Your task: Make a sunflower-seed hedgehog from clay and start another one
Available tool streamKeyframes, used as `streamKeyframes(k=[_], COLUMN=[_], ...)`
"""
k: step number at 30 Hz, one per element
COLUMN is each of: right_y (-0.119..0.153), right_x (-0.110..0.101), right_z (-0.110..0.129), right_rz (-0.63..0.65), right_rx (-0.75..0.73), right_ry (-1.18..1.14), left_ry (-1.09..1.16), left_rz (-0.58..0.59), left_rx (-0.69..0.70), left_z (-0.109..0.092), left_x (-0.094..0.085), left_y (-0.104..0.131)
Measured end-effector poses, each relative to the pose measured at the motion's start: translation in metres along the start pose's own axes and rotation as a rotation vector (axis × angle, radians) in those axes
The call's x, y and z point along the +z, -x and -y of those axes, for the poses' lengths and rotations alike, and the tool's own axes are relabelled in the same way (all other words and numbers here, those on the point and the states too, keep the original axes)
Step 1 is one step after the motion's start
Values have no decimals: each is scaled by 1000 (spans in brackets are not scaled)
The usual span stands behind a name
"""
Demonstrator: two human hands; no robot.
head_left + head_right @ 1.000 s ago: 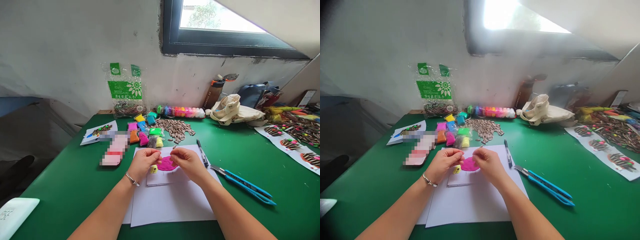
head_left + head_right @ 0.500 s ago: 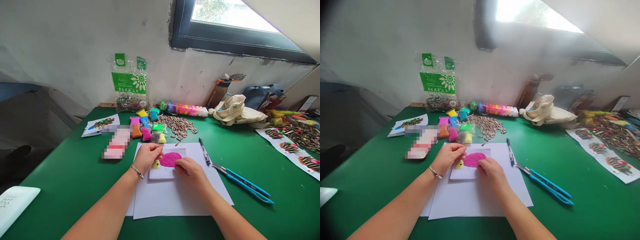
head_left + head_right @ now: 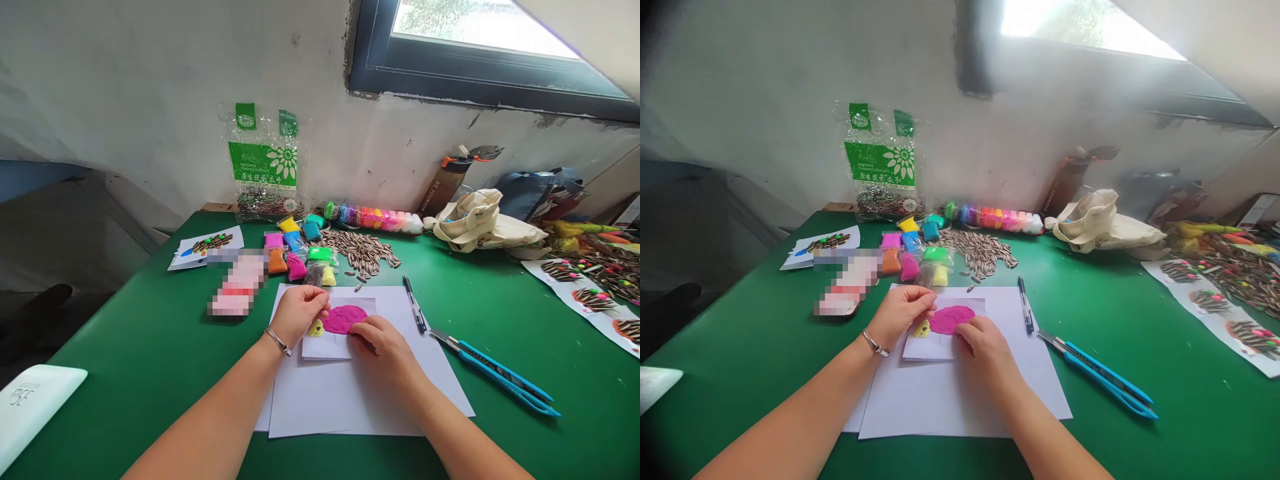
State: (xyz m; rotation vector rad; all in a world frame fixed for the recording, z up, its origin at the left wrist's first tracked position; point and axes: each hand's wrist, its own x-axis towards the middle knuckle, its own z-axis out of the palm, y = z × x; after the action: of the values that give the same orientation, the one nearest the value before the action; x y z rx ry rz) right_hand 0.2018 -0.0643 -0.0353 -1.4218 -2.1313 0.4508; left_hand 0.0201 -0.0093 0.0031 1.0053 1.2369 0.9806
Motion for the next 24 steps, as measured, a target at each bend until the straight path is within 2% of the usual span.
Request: streamKeyframes(k=[9,24], right_y=[0,2], right_x=[-12,-7], right_z=[4,3], right_rz=[34,-46], right_rx=[-34,-66], right_ry=[23,129], left_ry=[-8,-9], left_rz=[6,3], left_rx=[1,-11], left_z=[0,1], left_x=[0,0], left_y=[0,0])
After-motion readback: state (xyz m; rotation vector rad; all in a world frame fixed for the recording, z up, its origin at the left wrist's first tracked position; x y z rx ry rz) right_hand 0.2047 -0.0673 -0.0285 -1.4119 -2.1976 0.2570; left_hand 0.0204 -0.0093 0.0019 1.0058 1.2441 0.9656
